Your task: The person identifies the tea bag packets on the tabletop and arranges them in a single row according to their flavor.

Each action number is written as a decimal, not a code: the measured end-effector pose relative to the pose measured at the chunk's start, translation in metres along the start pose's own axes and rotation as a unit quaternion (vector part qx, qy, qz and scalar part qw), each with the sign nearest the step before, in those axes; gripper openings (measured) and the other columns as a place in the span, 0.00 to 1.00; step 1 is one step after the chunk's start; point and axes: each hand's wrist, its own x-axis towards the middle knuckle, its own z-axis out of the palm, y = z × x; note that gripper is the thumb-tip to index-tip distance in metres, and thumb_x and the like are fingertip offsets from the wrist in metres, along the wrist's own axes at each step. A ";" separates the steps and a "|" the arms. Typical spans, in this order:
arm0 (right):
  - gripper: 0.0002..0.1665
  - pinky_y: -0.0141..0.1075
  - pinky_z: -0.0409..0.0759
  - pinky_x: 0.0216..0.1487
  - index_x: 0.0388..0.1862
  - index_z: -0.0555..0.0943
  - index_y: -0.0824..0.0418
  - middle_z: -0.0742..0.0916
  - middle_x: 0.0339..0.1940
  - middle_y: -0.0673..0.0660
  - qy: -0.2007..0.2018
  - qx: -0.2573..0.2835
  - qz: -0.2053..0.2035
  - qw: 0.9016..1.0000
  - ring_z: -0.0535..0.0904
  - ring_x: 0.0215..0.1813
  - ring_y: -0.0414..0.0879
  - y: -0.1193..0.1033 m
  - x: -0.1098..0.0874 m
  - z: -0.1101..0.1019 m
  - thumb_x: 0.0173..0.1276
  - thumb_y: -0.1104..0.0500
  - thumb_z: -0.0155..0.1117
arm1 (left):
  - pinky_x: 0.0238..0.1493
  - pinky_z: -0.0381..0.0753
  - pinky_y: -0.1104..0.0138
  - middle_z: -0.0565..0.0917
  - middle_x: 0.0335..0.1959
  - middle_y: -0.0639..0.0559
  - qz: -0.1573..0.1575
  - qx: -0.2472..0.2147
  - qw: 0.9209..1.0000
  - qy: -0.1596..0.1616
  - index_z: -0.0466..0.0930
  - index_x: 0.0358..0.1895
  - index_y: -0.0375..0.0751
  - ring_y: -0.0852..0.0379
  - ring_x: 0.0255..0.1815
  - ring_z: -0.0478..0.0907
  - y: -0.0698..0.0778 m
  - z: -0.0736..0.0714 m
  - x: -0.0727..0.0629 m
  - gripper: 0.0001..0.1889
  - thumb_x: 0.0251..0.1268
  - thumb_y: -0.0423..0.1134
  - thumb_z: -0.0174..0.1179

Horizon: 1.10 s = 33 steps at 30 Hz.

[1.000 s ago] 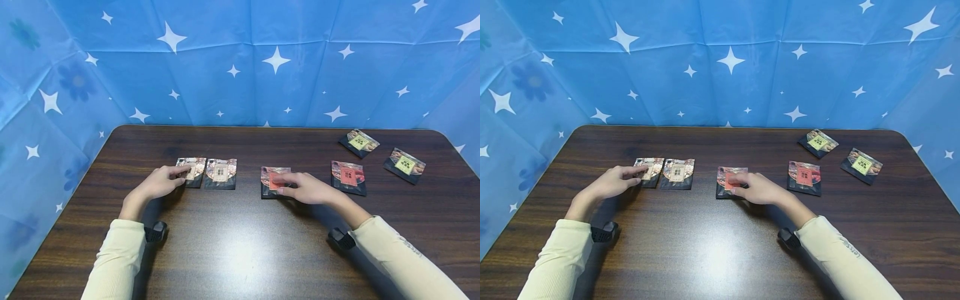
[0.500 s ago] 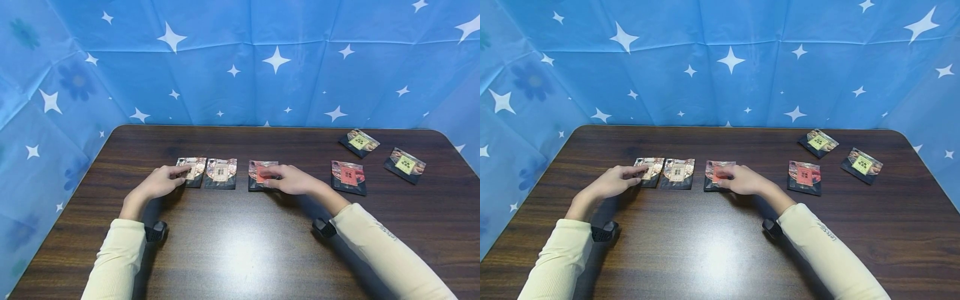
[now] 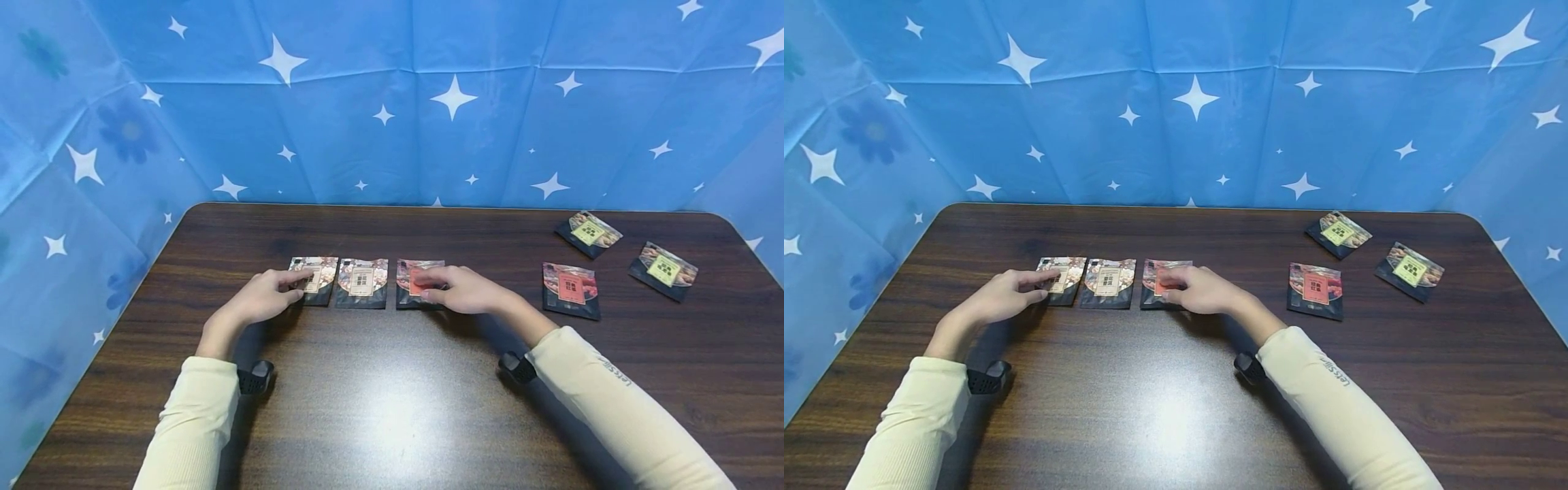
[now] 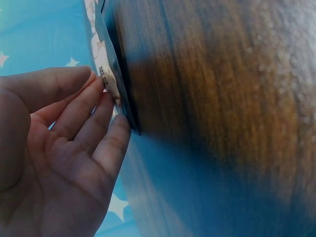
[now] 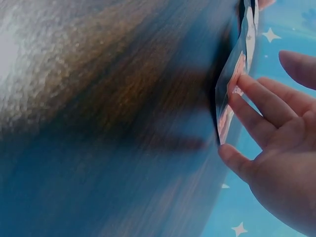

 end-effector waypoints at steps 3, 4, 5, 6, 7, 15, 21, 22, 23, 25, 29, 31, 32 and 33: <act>0.23 0.45 0.63 0.60 0.62 0.70 0.65 0.72 0.63 0.61 -0.003 0.001 0.001 1.000 0.67 0.63 0.54 -0.002 0.000 0.000 0.71 0.58 0.49 | 0.44 0.67 0.53 0.69 0.61 0.36 -0.001 -0.001 1.000 -0.002 0.65 0.66 0.41 0.40 0.59 0.66 0.001 0.000 0.000 0.23 0.67 0.33 0.49; 0.23 0.45 0.63 0.60 0.62 0.70 0.65 0.72 0.63 0.61 -0.005 0.002 0.000 1.000 0.67 0.63 0.54 -0.002 0.000 0.000 0.71 0.58 0.49 | 0.45 0.67 0.53 0.69 0.61 0.36 -0.001 -0.001 1.000 -0.002 0.65 0.66 0.41 0.39 0.60 0.65 0.001 0.000 0.000 0.23 0.67 0.33 0.49; 0.23 0.45 0.63 0.60 0.62 0.70 0.65 0.73 0.63 0.61 -0.006 0.001 0.000 1.000 0.67 0.63 0.54 -0.003 0.000 0.000 0.71 0.58 0.49 | 0.45 0.67 0.52 0.69 0.61 0.36 -0.001 -0.002 1.000 -0.003 0.65 0.66 0.41 0.38 0.61 0.63 0.001 0.000 0.000 0.23 0.67 0.33 0.49; 0.23 0.45 0.63 0.60 0.62 0.70 0.65 0.73 0.63 0.61 -0.006 0.000 0.000 1.000 0.67 0.62 0.54 -0.003 0.000 0.000 0.71 0.58 0.49 | 0.45 0.67 0.52 0.68 0.61 0.36 -0.001 -0.002 1.000 -0.003 0.65 0.66 0.41 0.38 0.61 0.63 0.001 0.000 0.000 0.23 0.67 0.33 0.49; 0.23 0.45 0.63 0.60 0.62 0.70 0.65 0.73 0.63 0.61 -0.005 -0.001 -0.002 1.000 0.68 0.62 0.54 -0.003 -0.001 0.000 0.71 0.58 0.49 | 0.45 0.67 0.53 0.68 0.61 0.36 -0.001 -0.002 1.000 -0.003 0.65 0.66 0.41 0.38 0.62 0.63 0.001 0.000 0.000 0.23 0.67 0.33 0.49; 0.23 0.46 0.64 0.59 0.62 0.70 0.65 0.72 0.63 0.61 -0.003 0.003 -0.007 1.000 0.68 0.62 0.54 -0.002 -0.002 0.000 0.72 0.59 0.47 | 0.46 0.67 0.51 0.69 0.61 0.36 -0.001 -0.001 1.000 -0.002 0.65 0.66 0.40 0.38 0.61 0.64 0.002 0.000 0.000 0.23 0.67 0.33 0.48; 0.22 0.45 0.66 0.58 0.62 0.70 0.66 0.76 0.59 0.60 0.016 0.021 -0.011 1.000 0.71 0.59 0.53 0.000 -0.005 -0.002 0.72 0.59 0.48 | 0.53 0.64 0.47 0.68 0.61 0.36 0.004 0.001 1.000 0.004 0.66 0.65 0.40 0.37 0.63 0.61 0.002 0.001 0.001 0.23 0.67 0.33 0.49; 0.22 0.45 0.66 0.57 0.62 0.70 0.66 0.77 0.59 0.60 0.020 0.025 -0.010 0.999 0.72 0.59 0.53 0.000 -0.006 -0.003 0.72 0.59 0.48 | 0.54 0.64 0.47 0.68 0.61 0.36 0.006 0.001 1.000 0.004 0.66 0.65 0.40 0.37 0.63 0.60 0.002 0.001 0.001 0.23 0.66 0.33 0.49; 0.22 0.45 0.67 0.57 0.62 0.70 0.66 0.77 0.58 0.61 0.023 0.028 -0.011 0.999 0.72 0.58 0.53 0.001 -0.007 -0.004 0.72 0.59 0.48 | 0.54 0.64 0.47 0.68 0.62 0.36 0.006 0.002 1.000 0.005 0.66 0.65 0.40 0.37 0.63 0.60 0.002 0.001 0.001 0.23 0.66 0.33 0.49; 0.23 0.46 0.67 0.57 0.63 0.69 0.66 0.77 0.57 0.61 0.031 0.032 -0.006 0.999 0.72 0.58 0.53 0.004 -0.010 -0.006 0.72 0.59 0.48 | 0.53 0.64 0.48 0.68 0.61 0.36 0.007 0.004 1.000 0.006 0.66 0.65 0.40 0.37 0.63 0.60 0.001 0.001 0.002 0.23 0.66 0.33 0.49; 0.23 0.47 0.67 0.56 0.63 0.68 0.66 0.77 0.58 0.62 0.043 0.041 0.008 0.998 0.72 0.58 0.54 0.009 -0.018 -0.013 0.72 0.58 0.48 | 0.50 0.66 0.49 0.69 0.61 0.37 0.003 0.008 1.000 0.002 0.66 0.65 0.41 0.37 0.62 0.62 0.002 0.000 0.001 0.23 0.66 0.33 0.49; 0.23 0.48 0.67 0.56 0.63 0.68 0.66 0.77 0.58 0.62 0.048 0.047 0.017 0.998 0.72 0.58 0.54 0.012 -0.023 -0.017 0.72 0.58 0.48 | 0.47 0.66 0.51 0.69 0.61 0.37 0.000 0.010 1.000 0.001 0.66 0.65 0.41 0.38 0.61 0.64 0.002 0.000 0.001 0.23 0.66 0.33 0.49; 0.23 0.48 0.67 0.56 0.63 0.68 0.66 0.77 0.58 0.62 0.052 0.047 0.021 0.997 0.71 0.59 0.55 0.015 -0.025 -0.020 0.72 0.58 0.48 | 0.48 0.67 0.51 0.69 0.61 0.37 0.000 0.011 1.000 0.001 0.65 0.65 0.41 0.38 0.61 0.64 0.003 -0.001 0.000 0.23 0.67 0.33 0.49; 0.23 0.48 0.66 0.57 0.63 0.69 0.66 0.77 0.58 0.62 0.056 0.047 0.025 0.997 0.71 0.59 0.55 0.017 -0.028 -0.023 0.72 0.58 0.48 | 0.47 0.67 0.51 0.69 0.61 0.37 -0.001 0.012 1.000 0.002 0.65 0.66 0.41 0.38 0.61 0.64 0.003 -0.001 0.000 0.23 0.67 0.34 0.49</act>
